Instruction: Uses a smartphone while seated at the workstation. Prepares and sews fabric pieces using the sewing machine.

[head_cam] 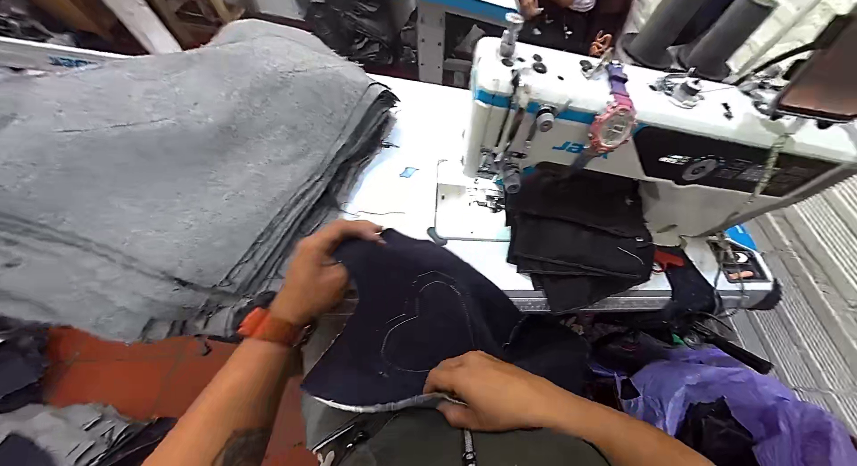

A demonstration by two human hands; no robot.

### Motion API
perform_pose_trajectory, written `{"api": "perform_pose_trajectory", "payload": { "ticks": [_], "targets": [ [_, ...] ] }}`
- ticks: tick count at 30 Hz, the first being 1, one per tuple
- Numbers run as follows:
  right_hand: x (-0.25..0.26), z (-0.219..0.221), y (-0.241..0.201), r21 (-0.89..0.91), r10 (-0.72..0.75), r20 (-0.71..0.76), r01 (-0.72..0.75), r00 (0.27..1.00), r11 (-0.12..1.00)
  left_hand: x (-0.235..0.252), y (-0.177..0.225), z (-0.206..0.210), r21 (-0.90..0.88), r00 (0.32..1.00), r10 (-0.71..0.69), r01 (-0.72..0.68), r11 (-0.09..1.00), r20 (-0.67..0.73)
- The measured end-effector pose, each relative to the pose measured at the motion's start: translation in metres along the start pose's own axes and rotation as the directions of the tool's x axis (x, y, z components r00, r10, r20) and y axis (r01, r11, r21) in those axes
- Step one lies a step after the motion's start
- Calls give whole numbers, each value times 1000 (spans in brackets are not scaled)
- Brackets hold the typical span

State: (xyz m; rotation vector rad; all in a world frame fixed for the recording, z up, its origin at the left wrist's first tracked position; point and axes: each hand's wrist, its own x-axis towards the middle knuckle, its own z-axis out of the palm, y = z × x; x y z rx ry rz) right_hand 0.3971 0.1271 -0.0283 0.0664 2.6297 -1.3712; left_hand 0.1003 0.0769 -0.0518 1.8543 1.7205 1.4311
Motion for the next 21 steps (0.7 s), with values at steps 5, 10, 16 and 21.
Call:
{"api": "perform_pose_trajectory", "payload": {
  "ticks": [5, 10, 16, 21],
  "targets": [
    [-50, -44, -16, 452, -423, -364, 555, 830, 698, -24, 30, -51, -287, 965, 40, -116, 951, -258],
    [-64, -101, 31, -431, -202, -608, -105, 768, 896, -44, 70, -93, -66, 918, -71, 49, 997, -390],
    [-48, -156, 103, -575, -281, -805, -569, 522, 588, 1, 92, -34, 541, 962, 267, -253, 802, 55],
    [-39, -128, 85, -583, -345, -804, -527, 484, 619, 12, 59, 18, 501, 947, 276, -320, 804, 162]
  ]
}}
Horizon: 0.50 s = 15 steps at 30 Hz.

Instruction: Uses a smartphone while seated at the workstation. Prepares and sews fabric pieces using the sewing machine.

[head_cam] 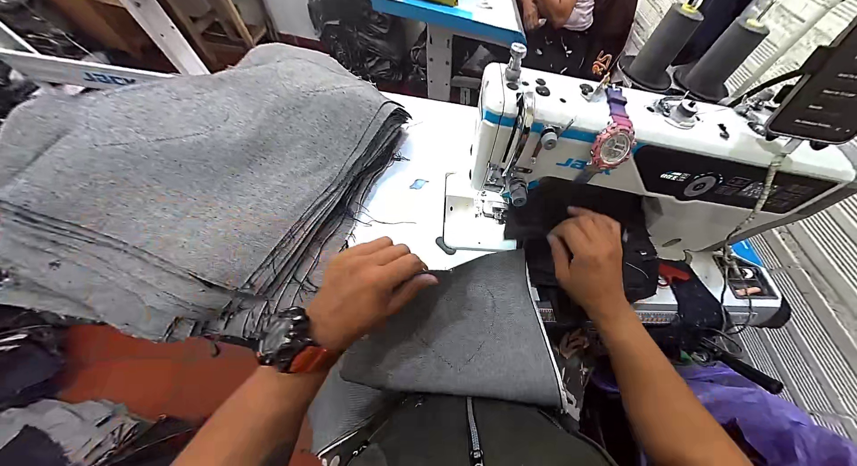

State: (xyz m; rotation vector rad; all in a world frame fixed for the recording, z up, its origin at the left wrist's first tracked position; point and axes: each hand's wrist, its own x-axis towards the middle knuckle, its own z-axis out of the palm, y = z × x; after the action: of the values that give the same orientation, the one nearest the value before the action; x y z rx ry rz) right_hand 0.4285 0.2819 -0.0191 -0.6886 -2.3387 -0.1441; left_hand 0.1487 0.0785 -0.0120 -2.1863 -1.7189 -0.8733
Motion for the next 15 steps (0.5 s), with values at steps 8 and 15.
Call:
{"api": "perform_pose_trajectory", "payload": {
  "ticks": [8, 15],
  "targets": [
    [-52, 27, -112, 750, -200, 427, -222, 882, 622, -5, 25, 24, -206, 979, 100, -137, 969, -180],
    [-37, 0, -98, 834, -535, 539, -319, 651, 451, -8, -7, 45, -49, 945, -237, 254, 966, 224]
  ]
}}
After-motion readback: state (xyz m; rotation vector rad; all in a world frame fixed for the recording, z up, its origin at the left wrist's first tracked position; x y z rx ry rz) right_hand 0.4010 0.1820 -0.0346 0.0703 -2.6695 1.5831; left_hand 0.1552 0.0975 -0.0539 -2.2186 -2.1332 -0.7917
